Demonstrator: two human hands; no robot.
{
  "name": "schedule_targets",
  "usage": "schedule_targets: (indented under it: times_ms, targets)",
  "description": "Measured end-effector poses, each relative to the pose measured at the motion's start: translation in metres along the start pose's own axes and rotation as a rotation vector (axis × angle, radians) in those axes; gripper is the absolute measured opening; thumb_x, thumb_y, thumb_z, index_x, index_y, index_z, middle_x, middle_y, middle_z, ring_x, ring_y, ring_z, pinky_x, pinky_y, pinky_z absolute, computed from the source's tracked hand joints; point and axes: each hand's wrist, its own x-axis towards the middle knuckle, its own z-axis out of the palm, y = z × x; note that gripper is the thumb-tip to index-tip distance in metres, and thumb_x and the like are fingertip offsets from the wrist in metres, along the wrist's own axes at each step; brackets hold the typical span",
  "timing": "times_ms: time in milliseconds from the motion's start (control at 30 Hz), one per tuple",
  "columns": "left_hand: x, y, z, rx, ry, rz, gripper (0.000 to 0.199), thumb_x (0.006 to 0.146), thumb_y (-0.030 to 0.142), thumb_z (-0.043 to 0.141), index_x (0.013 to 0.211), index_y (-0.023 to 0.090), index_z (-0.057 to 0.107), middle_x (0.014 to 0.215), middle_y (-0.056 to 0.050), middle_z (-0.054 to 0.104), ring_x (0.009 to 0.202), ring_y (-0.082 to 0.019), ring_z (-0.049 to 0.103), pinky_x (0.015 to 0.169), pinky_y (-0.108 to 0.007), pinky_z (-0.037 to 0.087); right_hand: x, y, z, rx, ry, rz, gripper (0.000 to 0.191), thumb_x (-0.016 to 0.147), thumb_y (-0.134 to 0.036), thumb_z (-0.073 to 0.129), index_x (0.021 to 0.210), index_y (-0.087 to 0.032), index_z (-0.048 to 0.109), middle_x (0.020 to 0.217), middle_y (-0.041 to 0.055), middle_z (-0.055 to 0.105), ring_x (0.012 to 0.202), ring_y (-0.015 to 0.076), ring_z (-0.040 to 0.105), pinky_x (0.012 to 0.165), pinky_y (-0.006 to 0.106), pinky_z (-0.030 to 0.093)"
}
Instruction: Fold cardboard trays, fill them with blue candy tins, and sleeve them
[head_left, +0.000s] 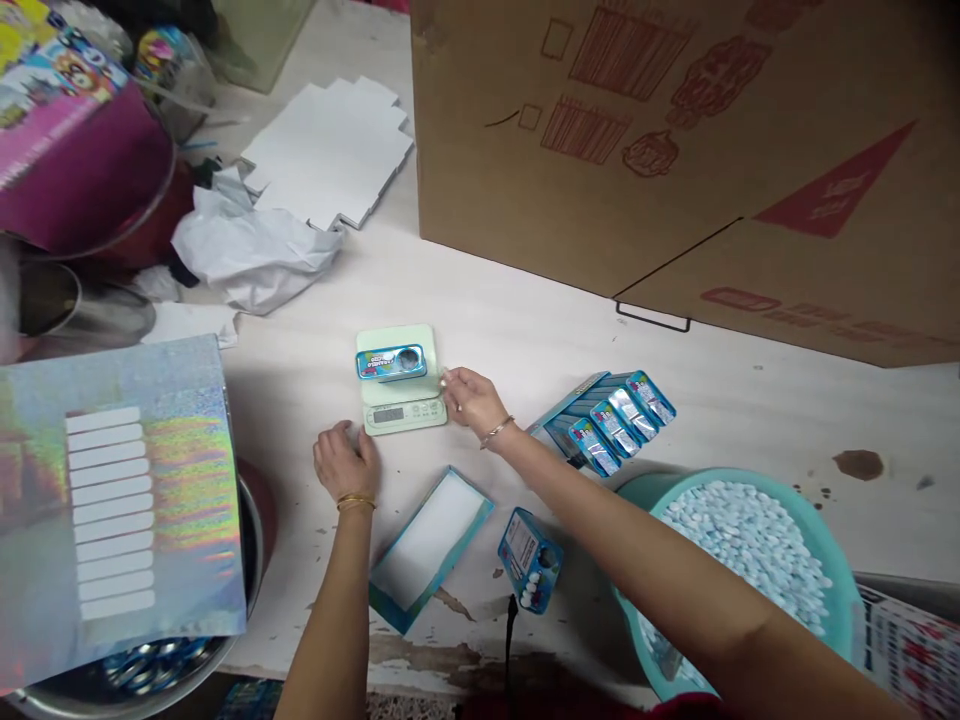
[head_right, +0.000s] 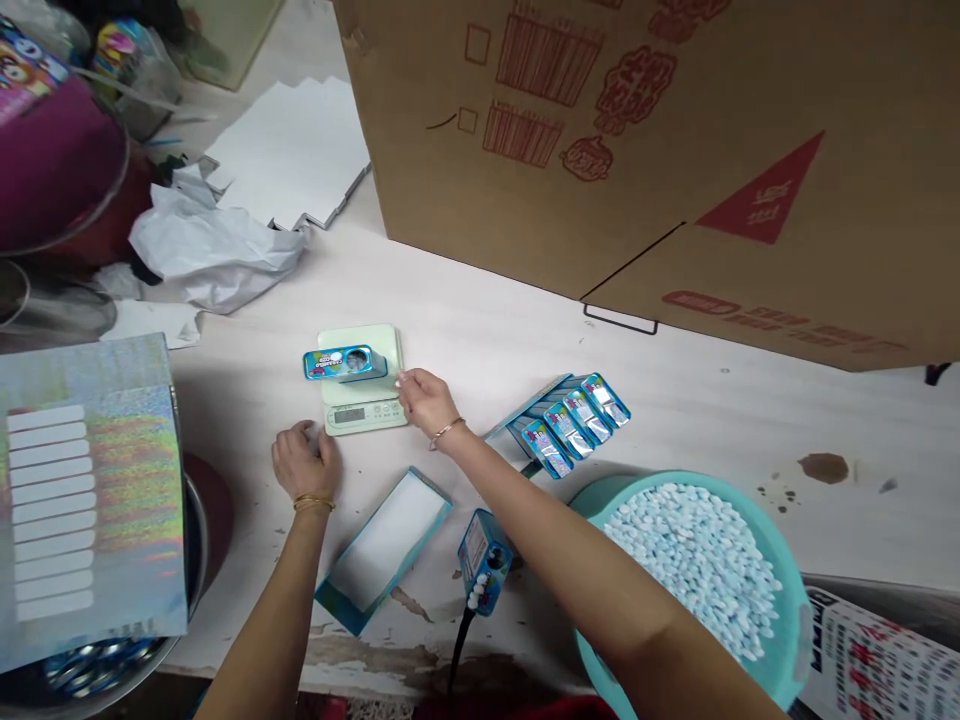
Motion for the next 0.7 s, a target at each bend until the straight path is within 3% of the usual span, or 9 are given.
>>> schedule_targets:
  times_ms: [100, 200, 333, 467, 567, 700]
  targets:
    - [0.001, 0.000, -0.001, 0.008, 0.007, 0.010, 0.035, 0.089, 0.038, 0.041, 0.106, 0.011, 0.058, 0.093, -0.014, 0.058, 0.089, -0.028, 0.050, 0.083, -0.038, 0.037, -0.010, -0.019, -0.005, 0.414, -0.086, 0.182, 0.031, 0.079, -0.051, 0.051, 0.075, -0.021, 0.044, 0.055, -0.0073, 0.042, 0.036, 0.0062, 0.029, 0.037, 0.022, 0.013]
    - [0.001, -0.001, -0.001, 0.020, 0.013, 0.012, 0.036, 0.089, 0.039, 0.041, 0.105, 0.011, 0.058, 0.092, -0.014, 0.057, 0.088, -0.028, 0.050, 0.081, -0.038, 0.037, -0.013, -0.039, -0.005, 0.467, -0.062, 0.152, 0.032, 0.079, -0.051, 0.054, 0.075, -0.020, 0.046, 0.056, -0.0068, 0.044, 0.037, 0.0054, 0.031, 0.037, 0.021, 0.013]
    - [0.001, -0.002, -0.001, 0.020, 0.020, 0.022, 0.036, 0.090, 0.038, 0.041, 0.106, 0.011, 0.058, 0.091, -0.014, 0.056, 0.087, -0.028, 0.049, 0.081, -0.038, 0.037, -0.006, -0.057, 0.009, 0.203, -0.063, -0.038, 0.031, 0.081, -0.051, 0.058, 0.088, -0.021, 0.052, 0.050, -0.0101, 0.036, 0.037, 0.0057, 0.023, 0.039, 0.020, 0.015]
    - [0.000, -0.004, 0.001, 0.035, 0.044, 0.042, 0.036, 0.090, 0.038, 0.041, 0.106, 0.010, 0.058, 0.091, -0.014, 0.057, 0.086, -0.027, 0.049, 0.080, -0.037, 0.038, -0.005, -0.074, 0.027, -0.154, -0.053, -0.217, 0.030, 0.084, -0.048, 0.056, 0.077, -0.020, 0.053, 0.058, -0.0062, 0.042, 0.051, 0.0075, 0.036, 0.049, 0.021, 0.028]
    - [0.000, -0.005, 0.001, 0.028, 0.046, 0.047, 0.035, 0.090, 0.037, 0.041, 0.105, 0.010, 0.058, 0.091, -0.013, 0.057, 0.087, -0.027, 0.049, 0.080, -0.037, 0.038, -0.009, -0.091, 0.036, -0.536, -0.063, -0.241, 0.027, 0.087, -0.045, 0.054, 0.077, -0.020, 0.055, 0.062, -0.0049, 0.048, 0.057, 0.0094, 0.041, 0.055, 0.022, 0.030]
    - [-0.001, -0.006, 0.001, 0.010, 0.042, 0.047, 0.035, 0.091, 0.037, 0.040, 0.105, 0.010, 0.057, 0.091, -0.013, 0.057, 0.088, -0.027, 0.048, 0.081, -0.038, 0.038, -0.010, -0.109, 0.043, -0.975, -0.078, -0.226, 0.027, 0.089, -0.048, 0.052, 0.101, -0.024, 0.057, 0.071, -0.0019, 0.060, 0.063, 0.0137, 0.049, 0.054, 0.024, 0.026]
